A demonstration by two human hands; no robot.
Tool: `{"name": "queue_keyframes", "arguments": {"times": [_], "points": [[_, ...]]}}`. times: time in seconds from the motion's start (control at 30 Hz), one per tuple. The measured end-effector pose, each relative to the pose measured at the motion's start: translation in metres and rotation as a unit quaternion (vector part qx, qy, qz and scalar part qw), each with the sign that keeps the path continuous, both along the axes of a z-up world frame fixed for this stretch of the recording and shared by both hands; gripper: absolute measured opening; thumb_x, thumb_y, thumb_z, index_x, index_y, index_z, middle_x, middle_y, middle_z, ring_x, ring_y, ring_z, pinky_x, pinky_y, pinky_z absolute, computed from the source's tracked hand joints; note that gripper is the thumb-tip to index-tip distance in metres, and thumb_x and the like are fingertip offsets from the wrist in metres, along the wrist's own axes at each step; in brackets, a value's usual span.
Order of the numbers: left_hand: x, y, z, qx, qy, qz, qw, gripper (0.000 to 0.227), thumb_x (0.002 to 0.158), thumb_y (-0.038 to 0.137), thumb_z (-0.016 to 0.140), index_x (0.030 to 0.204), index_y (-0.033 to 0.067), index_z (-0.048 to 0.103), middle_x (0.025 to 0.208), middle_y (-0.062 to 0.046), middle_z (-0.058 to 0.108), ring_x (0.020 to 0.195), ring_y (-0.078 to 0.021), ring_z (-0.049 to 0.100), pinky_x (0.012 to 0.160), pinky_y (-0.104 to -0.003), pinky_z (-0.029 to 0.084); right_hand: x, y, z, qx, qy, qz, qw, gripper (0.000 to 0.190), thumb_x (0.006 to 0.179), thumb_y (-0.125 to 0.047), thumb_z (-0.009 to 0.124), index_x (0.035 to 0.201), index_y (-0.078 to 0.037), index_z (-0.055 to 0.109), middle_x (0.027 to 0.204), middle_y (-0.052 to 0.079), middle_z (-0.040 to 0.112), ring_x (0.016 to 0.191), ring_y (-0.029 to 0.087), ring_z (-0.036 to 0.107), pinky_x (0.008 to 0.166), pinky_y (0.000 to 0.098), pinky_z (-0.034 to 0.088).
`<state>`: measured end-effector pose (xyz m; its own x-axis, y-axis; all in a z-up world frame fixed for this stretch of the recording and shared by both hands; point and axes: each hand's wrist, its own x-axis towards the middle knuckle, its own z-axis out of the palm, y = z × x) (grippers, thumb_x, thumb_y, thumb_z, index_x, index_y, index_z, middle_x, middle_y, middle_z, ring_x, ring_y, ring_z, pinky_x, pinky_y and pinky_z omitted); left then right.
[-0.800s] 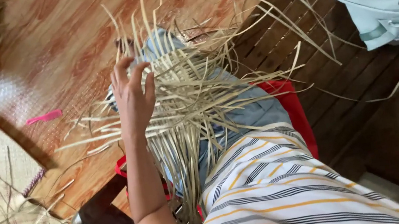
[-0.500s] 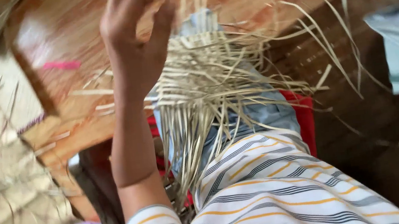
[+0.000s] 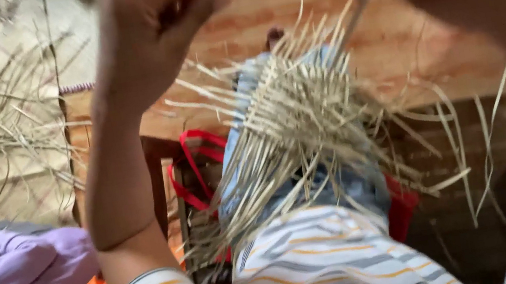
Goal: Weaving thin bamboo strips together to create a mat or basket base.
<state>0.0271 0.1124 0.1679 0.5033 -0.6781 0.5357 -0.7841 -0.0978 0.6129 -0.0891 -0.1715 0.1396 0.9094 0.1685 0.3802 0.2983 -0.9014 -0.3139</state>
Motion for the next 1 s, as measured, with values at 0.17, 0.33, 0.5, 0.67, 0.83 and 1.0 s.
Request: {"name": "queue_keyframes", "arguments": {"times": [0.17, 0.33, 0.5, 0.67, 0.83, 1.0], "points": [[0.020, 0.002, -0.025, 0.175, 0.173, -0.065, 0.967, 0.016, 0.085, 0.012, 0.054, 0.075, 0.0028, 0.062, 0.051, 0.001, 0.049, 0.038, -0.0044, 0.036, 0.033, -0.020, 0.026, 0.029, 0.001, -0.031, 0.320, 0.058, 0.211, 0.922, 0.019, 0.084, 0.000, 0.053, 0.102, 0.002, 0.051, 0.080, 0.010, 0.059, 0.047, 0.006, 0.050, 0.035, 0.0118, 0.035], [0.038, -0.010, -0.048, 0.225, 0.336, -0.128, 0.906, 0.023, 0.086, 0.017, 0.048, 0.074, 0.0013, 0.061, 0.064, -0.004, 0.059, 0.050, -0.0069, 0.050, 0.045, -0.016, 0.041, 0.035, 0.018, -0.029, 0.284, 0.028, 0.136, 0.949, 0.015, 0.090, 0.013, 0.049, 0.103, 0.008, 0.053, 0.084, 0.017, 0.060, 0.070, 0.018, 0.061, 0.044, 0.0122, 0.043], [0.022, -0.047, -0.050, 0.123, 0.284, -0.134, 0.941, 0.031, 0.083, 0.013, 0.051, 0.110, -0.0017, 0.045, 0.065, -0.003, 0.059, 0.042, -0.0029, 0.041, 0.032, -0.013, 0.028, 0.049, 0.039, -0.031, 0.216, -0.049, 0.086, 0.972, 0.018, 0.087, 0.018, 0.050, 0.103, 0.012, 0.056, 0.081, 0.018, 0.063, 0.050, 0.011, 0.053, 0.031, 0.0123, 0.032], [0.027, -0.088, -0.065, -0.028, 0.104, -0.041, 0.993, 0.003, 0.076, 0.004, 0.055, 0.073, 0.0035, 0.054, 0.060, -0.003, 0.058, 0.046, -0.0067, 0.052, 0.037, -0.012, 0.042, 0.062, 0.045, -0.042, -0.125, -0.172, 0.022, 0.977, 0.019, 0.086, 0.003, 0.056, 0.103, 0.010, 0.058, 0.081, 0.021, 0.060, 0.055, 0.019, 0.056, 0.040, 0.0189, 0.047], [0.031, -0.081, -0.041, 0.045, 0.016, -0.056, 0.997, 0.009, 0.075, 0.012, 0.060, 0.072, 0.0056, 0.065, 0.053, 0.000, 0.059, 0.036, -0.0066, 0.045, 0.031, -0.021, 0.034, 0.053, 0.042, -0.024, -0.077, -0.097, 0.059, 0.991, 0.013, 0.092, 0.000, 0.053, 0.100, 0.008, 0.059, 0.082, 0.017, 0.057, 0.059, 0.017, 0.051, 0.044, 0.0204, 0.043], [0.011, -0.062, -0.015, 0.125, -0.052, -0.151, 0.979, 0.010, 0.074, -0.003, 0.051, 0.072, 0.0003, 0.061, 0.051, -0.004, 0.058, 0.026, -0.0115, 0.052, 0.022, -0.023, 0.039, 0.033, 0.041, 0.002, 0.099, 0.084, 0.120, 0.984, 0.002, 0.088, 0.006, 0.058, 0.089, 0.006, 0.059, 0.079, 0.015, 0.058, 0.052, 0.015, 0.046, 0.039, 0.0219, 0.032]]}}
